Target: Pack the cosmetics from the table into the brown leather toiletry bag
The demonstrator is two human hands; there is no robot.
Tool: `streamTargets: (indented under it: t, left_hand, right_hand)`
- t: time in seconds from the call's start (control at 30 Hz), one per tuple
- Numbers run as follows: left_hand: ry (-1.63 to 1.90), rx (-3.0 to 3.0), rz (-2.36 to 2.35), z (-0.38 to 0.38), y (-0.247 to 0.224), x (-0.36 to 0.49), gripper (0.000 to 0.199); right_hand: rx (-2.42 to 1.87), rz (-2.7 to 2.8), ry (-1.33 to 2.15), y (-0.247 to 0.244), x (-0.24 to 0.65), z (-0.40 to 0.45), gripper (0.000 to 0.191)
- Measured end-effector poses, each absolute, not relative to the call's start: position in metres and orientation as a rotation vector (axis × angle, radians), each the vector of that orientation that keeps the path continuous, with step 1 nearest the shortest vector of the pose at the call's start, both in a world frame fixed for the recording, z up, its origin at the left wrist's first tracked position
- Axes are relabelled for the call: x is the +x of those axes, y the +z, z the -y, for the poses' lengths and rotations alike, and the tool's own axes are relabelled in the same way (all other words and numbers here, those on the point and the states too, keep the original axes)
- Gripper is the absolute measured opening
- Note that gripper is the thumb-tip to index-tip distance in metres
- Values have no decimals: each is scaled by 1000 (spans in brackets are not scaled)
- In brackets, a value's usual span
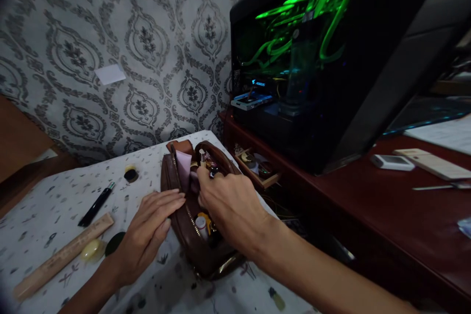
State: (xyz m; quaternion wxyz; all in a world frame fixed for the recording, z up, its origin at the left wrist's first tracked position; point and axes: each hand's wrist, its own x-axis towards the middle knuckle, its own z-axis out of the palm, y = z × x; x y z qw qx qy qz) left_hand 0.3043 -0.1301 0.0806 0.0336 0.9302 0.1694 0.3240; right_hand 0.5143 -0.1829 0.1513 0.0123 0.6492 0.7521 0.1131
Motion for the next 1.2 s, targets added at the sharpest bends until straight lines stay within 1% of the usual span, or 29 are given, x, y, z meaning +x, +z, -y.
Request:
streamTargets:
  t: [0.13, 0.3, 0.57, 0.7, 0.87, 1.0, 1.2]
  left_hand:
    - [1000, 2842, -524, 131, 80, 305, 40]
    - [1009, 2831, -526, 131, 80, 304, 41]
    - [1003, 2829, -544, 131, 79, 304, 41]
    - [1026, 2823, -536, 132, 80, 305, 40]
    - [989, 2822, -551, 132, 79, 304, 42]
    - [987, 2831, -546, 132, 79, 304, 43]
    - [1003, 2845, -508, 131, 79, 305, 42]
  right_hand:
    - [2045, -2370, 335, 155, 512, 185, 21]
    - [2127, -2330, 328, 161, 512, 186, 9]
    - [2142, -2340, 342, 140, 509, 167, 17]
    - [2087, -2423, 341, 139, 510, 166, 22]
    - [1994, -2431, 213, 143, 512, 168, 16]
    - [1995, -2422, 154, 143, 515, 166, 17]
    - [1905, -2515, 246, 140, 518, 161, 22]
